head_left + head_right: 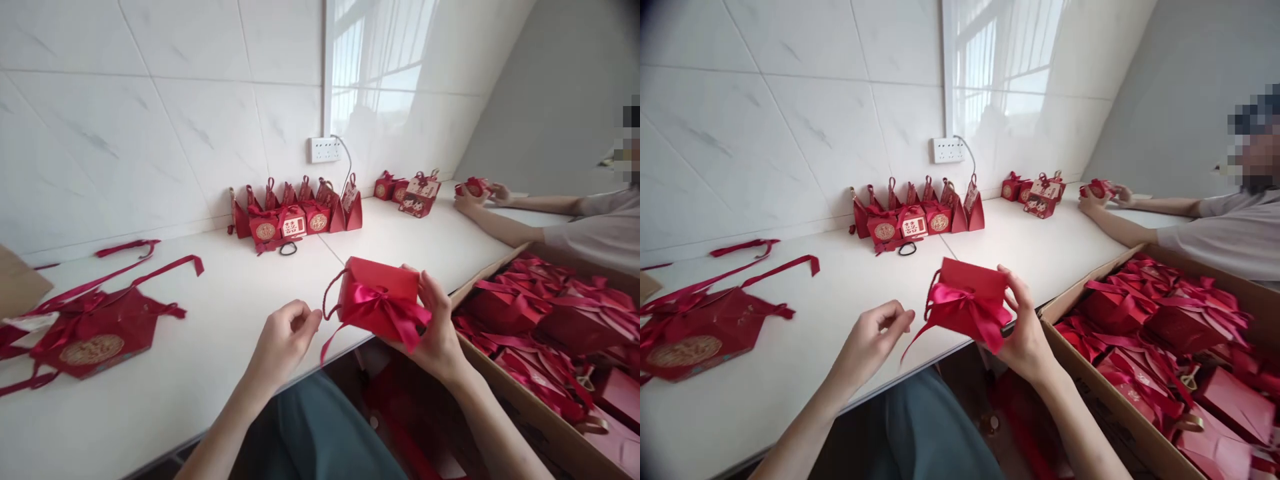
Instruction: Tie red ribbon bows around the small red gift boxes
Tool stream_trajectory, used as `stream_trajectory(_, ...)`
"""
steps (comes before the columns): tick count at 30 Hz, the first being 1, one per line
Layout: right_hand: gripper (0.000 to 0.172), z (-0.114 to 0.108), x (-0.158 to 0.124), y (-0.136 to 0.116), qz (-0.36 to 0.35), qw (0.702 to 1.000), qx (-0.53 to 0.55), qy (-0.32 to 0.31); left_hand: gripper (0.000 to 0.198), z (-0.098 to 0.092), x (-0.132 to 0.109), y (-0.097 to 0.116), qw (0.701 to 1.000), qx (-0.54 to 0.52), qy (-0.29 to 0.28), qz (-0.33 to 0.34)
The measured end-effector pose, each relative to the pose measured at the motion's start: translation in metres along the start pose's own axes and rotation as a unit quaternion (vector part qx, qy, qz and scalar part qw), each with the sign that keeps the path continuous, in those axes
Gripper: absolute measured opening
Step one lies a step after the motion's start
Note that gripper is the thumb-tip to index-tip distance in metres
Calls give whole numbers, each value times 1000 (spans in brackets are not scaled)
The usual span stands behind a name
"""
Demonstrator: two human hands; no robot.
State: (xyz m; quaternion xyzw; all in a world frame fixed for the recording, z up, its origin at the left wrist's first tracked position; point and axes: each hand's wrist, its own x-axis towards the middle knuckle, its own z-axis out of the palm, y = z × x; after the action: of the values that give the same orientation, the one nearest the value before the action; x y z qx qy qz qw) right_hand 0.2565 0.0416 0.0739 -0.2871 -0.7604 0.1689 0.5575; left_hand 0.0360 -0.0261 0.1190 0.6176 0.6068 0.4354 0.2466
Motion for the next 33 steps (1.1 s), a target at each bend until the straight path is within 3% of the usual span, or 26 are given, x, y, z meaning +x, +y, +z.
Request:
stream_trajectory(2, 95, -13, 4, 7, 110, 991, 35, 66, 34, 4, 18, -14, 996, 68, -58, 8)
stream_trajectory(4, 79, -22, 8, 8, 232, 956, 145, 103, 35, 12, 34, -30, 988, 114, -81, 61)
stream_trajectory(6, 62, -27, 13, 5, 330, 897, 279, 90, 34, 18, 47, -47, 981, 133, -75, 119)
stream_trajectory(8, 58, -32, 16, 0, 395, 838, 373, 54, 34, 21, 58, -64, 974, 139, -42, 172)
stream_trajectory(10, 59, -36, 18, -6, 414, 807, 419, 31, 33, 22, 65, -78, 968, 150, -20, 199)
stream_trajectory(13, 59, -41, 18, -13, 393, 811, 433, 26, 31, 23, 67, -91, 965, 160, -23, 208)
stream_trajectory(16, 62, -44, 14, -15, 380, 842, 383, 7, 29, 25, 64, -93, 947, 173, -33, 269)
stream_trajectory(18, 60, -45, 9, -14, 341, 893, 294, -1, 27, 26, 61, -91, 937, 184, -32, 296)
stream_trajectory(20, 52, -47, 4, -12, 242, 963, 113, 25, 26, 26, 60, -90, 934, 192, -30, 300)
stream_trajectory(21, 52, -50, 2, -10, 183, 982, 13, 47, 25, 26, 59, -90, 934, 193, -30, 298)
stream_trajectory(23, 57, -57, -1, -6, 78, 982, -159, 71, 25, 25, 59, -89, 934, 196, -31, 299)
stream_trajectory(25, 56, -65, -3, -3, 15, 963, -262, 58, 25, 24, 58, -88, 930, 201, -34, 307)
stream_trajectory(28, 67, -74, -3, -4, -28, 941, -336, 31, 24, 24, 57, -87, 923, 208, -34, 322)
stream_trajectory(33, 75, -81, -4, -11, -19, 938, -345, 15, 25, 25, 58, -88, 921, 219, -42, 318)
